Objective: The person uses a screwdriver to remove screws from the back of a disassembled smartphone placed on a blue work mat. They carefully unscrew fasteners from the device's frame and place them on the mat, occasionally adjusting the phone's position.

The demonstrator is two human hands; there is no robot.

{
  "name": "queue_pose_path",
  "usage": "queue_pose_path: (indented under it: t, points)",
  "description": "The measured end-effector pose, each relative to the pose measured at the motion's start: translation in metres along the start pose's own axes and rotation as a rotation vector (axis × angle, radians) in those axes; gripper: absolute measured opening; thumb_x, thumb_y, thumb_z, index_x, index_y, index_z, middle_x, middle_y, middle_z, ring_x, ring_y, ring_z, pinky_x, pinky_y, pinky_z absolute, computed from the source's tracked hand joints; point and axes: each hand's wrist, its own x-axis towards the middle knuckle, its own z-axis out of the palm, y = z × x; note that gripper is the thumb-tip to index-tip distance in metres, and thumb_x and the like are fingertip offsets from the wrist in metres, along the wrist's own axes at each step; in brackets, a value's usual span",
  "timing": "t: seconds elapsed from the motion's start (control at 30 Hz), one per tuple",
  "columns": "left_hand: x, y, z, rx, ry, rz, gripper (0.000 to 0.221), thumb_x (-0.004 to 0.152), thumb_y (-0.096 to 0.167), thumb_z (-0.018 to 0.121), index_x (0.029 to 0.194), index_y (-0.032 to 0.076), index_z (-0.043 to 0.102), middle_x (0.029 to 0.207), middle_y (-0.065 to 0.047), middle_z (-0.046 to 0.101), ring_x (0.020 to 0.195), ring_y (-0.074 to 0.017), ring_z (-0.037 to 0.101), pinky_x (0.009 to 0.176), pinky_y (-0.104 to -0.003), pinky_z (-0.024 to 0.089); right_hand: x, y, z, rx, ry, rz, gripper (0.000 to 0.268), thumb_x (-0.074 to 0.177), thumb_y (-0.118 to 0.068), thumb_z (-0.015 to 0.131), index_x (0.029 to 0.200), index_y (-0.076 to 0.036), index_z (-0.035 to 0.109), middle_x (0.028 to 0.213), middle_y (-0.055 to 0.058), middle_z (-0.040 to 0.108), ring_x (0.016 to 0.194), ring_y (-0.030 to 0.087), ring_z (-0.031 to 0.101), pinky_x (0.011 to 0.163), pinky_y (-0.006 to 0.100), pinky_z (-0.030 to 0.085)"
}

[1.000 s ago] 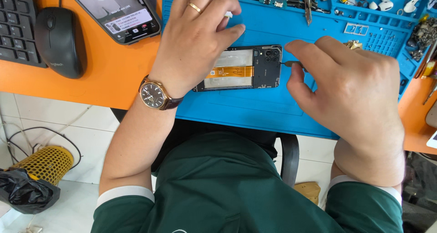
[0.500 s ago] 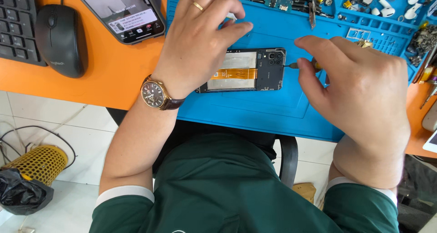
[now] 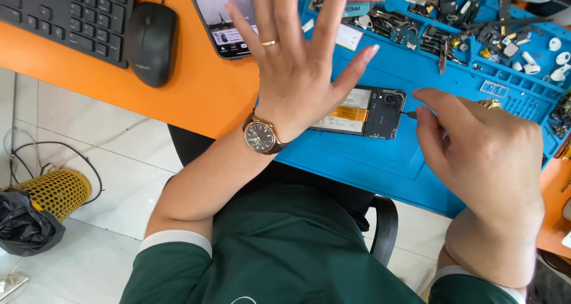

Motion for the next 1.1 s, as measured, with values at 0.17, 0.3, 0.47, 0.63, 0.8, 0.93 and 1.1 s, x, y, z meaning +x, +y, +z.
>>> queue_pose_path:
  t: [0.17,0.3,0.47,0.63,0.8,0.93,1.1]
  points:
    - [0.009,-0.022,0.034,-0.239,0.315,0.116,0.091,0.113,0.095,0.087,0.158,0.027,0.046,0.16,-0.022,0.039,0.154,-0.0446,0.039,0.132,-0.07,0.035,0.003,0.001,-0.002,0.07,-0.023,0.059,0.02,0.126,-0.023,0.074,0.142,-0.016,0.085,0.072,-0.002,0.066,0.066,0.022,0.067,0.053,0.038,0.045]
    - [0.009,-0.017,0.043,-0.445,0.541,0.294,0.064,0.12,0.067,0.081,0.161,0.031,0.049,0.164,-0.018,0.031,0.158,-0.0375,0.037,0.134,-0.067,0.05,0.003,0.001,-0.002,0.089,-0.015,0.047,0.02,0.124,-0.02,0.076,0.141,-0.016,0.085,0.074,-0.001,0.068,0.065,0.021,0.065,0.054,0.038,0.044]
    - [0.006,-0.014,0.004,-0.426,0.455,0.466,0.046,0.123,0.049,0.083,0.155,0.025,0.06,0.151,-0.024,0.044,0.145,-0.0417,0.054,0.124,-0.065,0.046,0.005,-0.002,-0.012,0.089,-0.068,-0.025,0.016,0.121,-0.018,0.072,0.132,-0.017,0.083,0.097,-0.001,0.079,0.078,0.024,0.071,0.058,0.04,0.051]
    - [0.006,-0.01,0.006,-0.443,0.42,0.442,0.04,0.123,0.043,0.079,0.155,0.026,0.062,0.154,-0.023,0.042,0.146,-0.0424,0.058,0.126,-0.064,0.047,0.004,-0.002,-0.016,0.084,-0.102,-0.029,0.018,0.119,-0.018,0.07,0.132,-0.021,0.082,0.103,-0.002,0.081,0.082,0.026,0.072,0.059,0.041,0.053]
    - [0.005,-0.009,0.004,-0.438,0.42,0.447,0.041,0.12,0.036,0.088,0.152,0.025,0.065,0.151,-0.022,0.045,0.141,-0.0408,0.064,0.121,-0.066,0.046,0.005,-0.002,-0.017,0.138,-0.144,-0.077,0.023,0.118,-0.013,0.064,0.135,-0.017,0.079,0.107,0.003,0.078,0.078,0.032,0.072,0.059,0.045,0.056]
    - [0.007,-0.008,0.005,-0.508,0.429,0.467,0.033,0.119,0.032,0.08,0.148,0.02,0.069,0.151,-0.023,0.049,0.141,-0.0416,0.063,0.122,-0.064,0.043,0.002,0.002,-0.015,0.141,-0.187,-0.09,0.026,0.115,-0.014,0.063,0.139,-0.017,0.076,0.107,0.006,0.077,0.078,0.034,0.071,0.063,0.046,0.057]
    - [0.006,-0.007,0.006,-0.454,0.457,0.471,0.036,0.119,0.033,0.087,0.148,0.021,0.069,0.15,-0.022,0.048,0.138,-0.0401,0.063,0.119,-0.062,0.048,0.0,0.001,-0.017,0.139,-0.209,-0.113,0.027,0.114,-0.009,0.065,0.138,-0.016,0.076,0.088,0.007,0.066,0.065,0.032,0.062,0.056,0.045,0.052]
